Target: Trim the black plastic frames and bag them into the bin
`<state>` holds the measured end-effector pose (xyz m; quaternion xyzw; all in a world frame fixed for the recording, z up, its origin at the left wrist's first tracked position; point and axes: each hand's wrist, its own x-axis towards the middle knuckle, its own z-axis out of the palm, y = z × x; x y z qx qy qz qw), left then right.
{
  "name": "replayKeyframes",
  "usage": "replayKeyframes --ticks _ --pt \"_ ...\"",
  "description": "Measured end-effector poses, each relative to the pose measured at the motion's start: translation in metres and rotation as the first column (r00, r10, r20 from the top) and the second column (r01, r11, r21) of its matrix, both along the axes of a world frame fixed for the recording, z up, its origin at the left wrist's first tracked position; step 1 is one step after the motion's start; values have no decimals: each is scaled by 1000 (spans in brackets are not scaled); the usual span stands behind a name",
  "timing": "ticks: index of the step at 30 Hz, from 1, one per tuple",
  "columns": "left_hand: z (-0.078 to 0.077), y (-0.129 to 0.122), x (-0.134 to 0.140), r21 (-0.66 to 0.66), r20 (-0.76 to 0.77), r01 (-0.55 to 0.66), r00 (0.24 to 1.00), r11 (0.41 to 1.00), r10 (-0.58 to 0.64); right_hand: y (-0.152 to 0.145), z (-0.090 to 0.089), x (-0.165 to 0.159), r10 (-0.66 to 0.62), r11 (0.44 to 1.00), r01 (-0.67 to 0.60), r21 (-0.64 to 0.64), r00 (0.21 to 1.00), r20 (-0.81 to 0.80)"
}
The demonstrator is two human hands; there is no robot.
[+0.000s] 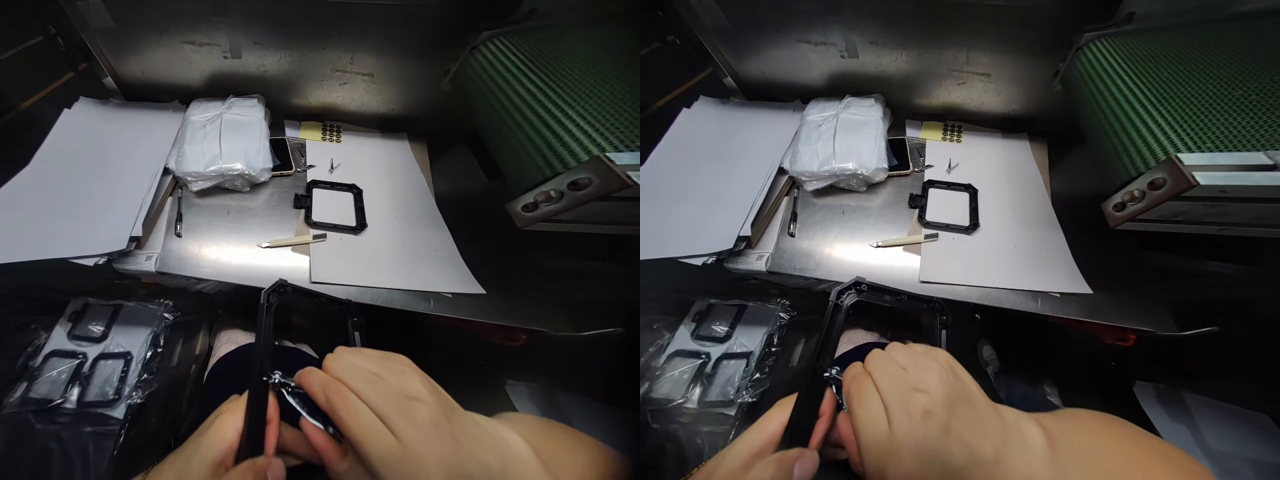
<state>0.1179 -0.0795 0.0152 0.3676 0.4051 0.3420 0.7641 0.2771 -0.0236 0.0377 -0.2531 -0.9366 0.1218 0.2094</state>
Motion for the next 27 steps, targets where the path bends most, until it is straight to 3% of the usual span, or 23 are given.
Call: replayKeyframes --ticks 5,11,21,25,27 --pt "-1 0 -5 46 -118 34 993 998 -29 3 1 0 22 1000 -22 7 999 39" --pt "-4 0 -4 111 -112 -5 994 994 18 4 3 -2 54 997 -56 50 997 49" --pt "-3 1 -6 162 -170 76 984 984 -48 4 1 -1 99 995 -99 19 995 32" --pt "0 0 -8 79 -207 132 972 988 -113 1 -1 -1 70 997 -69 18 997 -25" --pt "0 -2 -9 14 -220 144 966 989 -138 5 0 2 67 995 -70 -65 997 -39"
